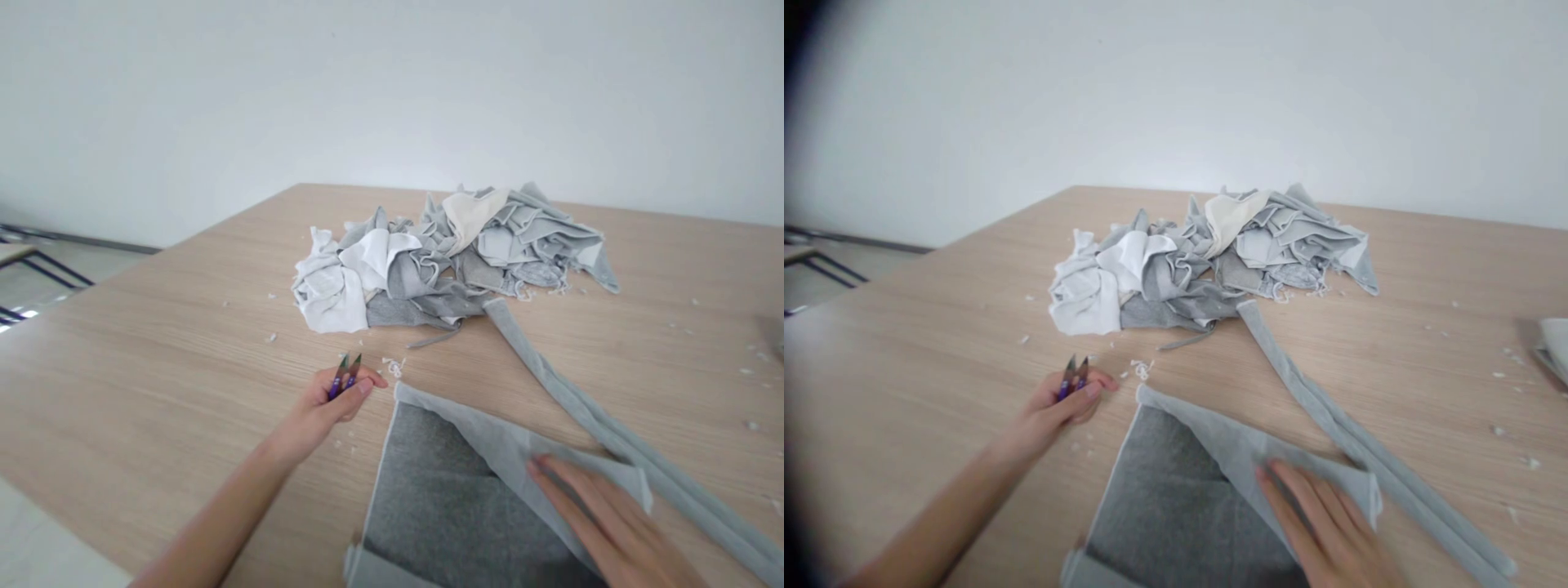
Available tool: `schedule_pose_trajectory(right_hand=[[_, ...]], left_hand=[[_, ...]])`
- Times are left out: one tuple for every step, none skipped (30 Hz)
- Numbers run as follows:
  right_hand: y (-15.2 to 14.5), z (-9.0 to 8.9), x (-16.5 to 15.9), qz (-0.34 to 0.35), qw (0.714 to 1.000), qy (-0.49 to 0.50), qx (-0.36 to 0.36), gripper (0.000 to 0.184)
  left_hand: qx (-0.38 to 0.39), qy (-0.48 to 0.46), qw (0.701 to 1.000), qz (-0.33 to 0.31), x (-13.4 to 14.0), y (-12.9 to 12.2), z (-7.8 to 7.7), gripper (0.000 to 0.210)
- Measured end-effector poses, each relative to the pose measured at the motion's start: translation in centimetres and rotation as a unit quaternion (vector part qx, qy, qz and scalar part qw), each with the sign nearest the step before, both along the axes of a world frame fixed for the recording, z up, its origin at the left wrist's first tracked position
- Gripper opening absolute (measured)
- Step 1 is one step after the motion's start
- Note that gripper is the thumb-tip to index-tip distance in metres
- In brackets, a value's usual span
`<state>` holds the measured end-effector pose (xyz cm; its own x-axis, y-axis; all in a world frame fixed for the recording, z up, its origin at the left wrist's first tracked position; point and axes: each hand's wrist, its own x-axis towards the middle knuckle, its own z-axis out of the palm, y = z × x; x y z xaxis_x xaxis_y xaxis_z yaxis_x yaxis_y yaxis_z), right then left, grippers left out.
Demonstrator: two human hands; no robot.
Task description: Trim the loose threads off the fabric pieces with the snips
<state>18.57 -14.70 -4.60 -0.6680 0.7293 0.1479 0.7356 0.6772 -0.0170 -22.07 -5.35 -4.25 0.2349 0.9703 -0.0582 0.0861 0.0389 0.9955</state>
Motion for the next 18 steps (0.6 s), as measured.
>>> schedule_pose_trajectory(right_hand=[[0.0,0.0,-0.7,0.000,1.000,-0.015,0.010,0.103],[0.0,0.0,-1.3,-0.001,0.999,-0.026,0.019,0.104],[0.1,0.0,-1.8,-0.002,0.999,-0.031,0.027,0.105],[0.1,-0.1,-2.2,0.000,0.999,-0.031,0.034,0.106],[0.2,-0.2,-2.4,0.000,0.999,-0.027,0.039,0.107],[0.2,-0.4,-2.6,0.001,0.999,-0.020,0.048,0.107],[0.3,-0.5,-2.6,0.003,0.998,-0.013,0.056,0.105],[0.3,-0.6,-2.6,0.002,0.998,-0.006,0.066,0.101],[0.3,-0.6,-2.4,0.001,0.997,-0.001,0.075,0.095],[0.3,-0.6,-2.2,-0.001,0.997,0.000,0.079,0.088],[0.4,-0.5,-2.0,0.002,0.997,0.000,0.077,0.082],[0.4,-0.4,-1.7,0.009,0.998,-0.004,0.068,0.078],[0.3,-0.3,-1.5,0.018,0.998,-0.013,0.055,0.075],[0.3,-0.2,-1.2,0.029,0.998,-0.023,0.046,0.072],[0.2,-0.2,-1.0,0.045,0.998,-0.033,0.042,0.070],[0.0,-0.3,-0.8,0.059,0.996,-0.042,0.047,0.069],[-0.2,-0.5,-0.7,0.073,0.994,-0.050,0.059,0.069],[-0.4,-0.7,-0.7,0.079,0.993,-0.057,0.073,0.069]], left_hand=[[-0.001,0.001,1.000,-0.003,0.0,0.0,0.0,0.041],[-0.001,0.002,1.000,-0.006,0.1,0.0,0.0,0.041],[-0.001,0.004,1.000,-0.009,0.1,0.0,0.0,0.041],[-0.002,0.005,1.000,-0.011,0.2,0.0,0.0,0.041],[-0.002,0.006,1.000,-0.013,0.2,0.0,0.0,0.041],[-0.001,0.007,1.000,-0.014,0.3,0.0,0.0,0.041],[-0.001,0.008,1.000,-0.015,0.3,0.0,0.1,0.041],[0.000,0.009,1.000,-0.015,0.3,0.0,0.2,0.041],[0.001,0.011,1.000,-0.015,0.4,0.0,0.2,0.042],[0.001,0.014,1.000,-0.016,0.4,-0.1,0.4,0.042],[0.001,0.018,1.000,-0.017,0.4,-0.1,0.5,0.042],[0.001,0.021,1.000,-0.017,0.4,-0.1,0.6,0.043],[0.002,0.025,1.000,-0.017,0.5,-0.1,0.7,0.043],[0.001,0.029,0.999,-0.017,0.5,-0.2,0.8,0.043],[0.001,0.033,0.999,-0.017,0.5,-0.2,0.8,0.043],[0.000,0.036,0.999,-0.017,0.5,-0.3,0.8,0.043],[0.000,0.039,0.999,-0.016,0.5,-0.3,0.8,0.043],[-0.001,0.041,0.999,-0.016,0.5,-0.3,0.7,0.043]])
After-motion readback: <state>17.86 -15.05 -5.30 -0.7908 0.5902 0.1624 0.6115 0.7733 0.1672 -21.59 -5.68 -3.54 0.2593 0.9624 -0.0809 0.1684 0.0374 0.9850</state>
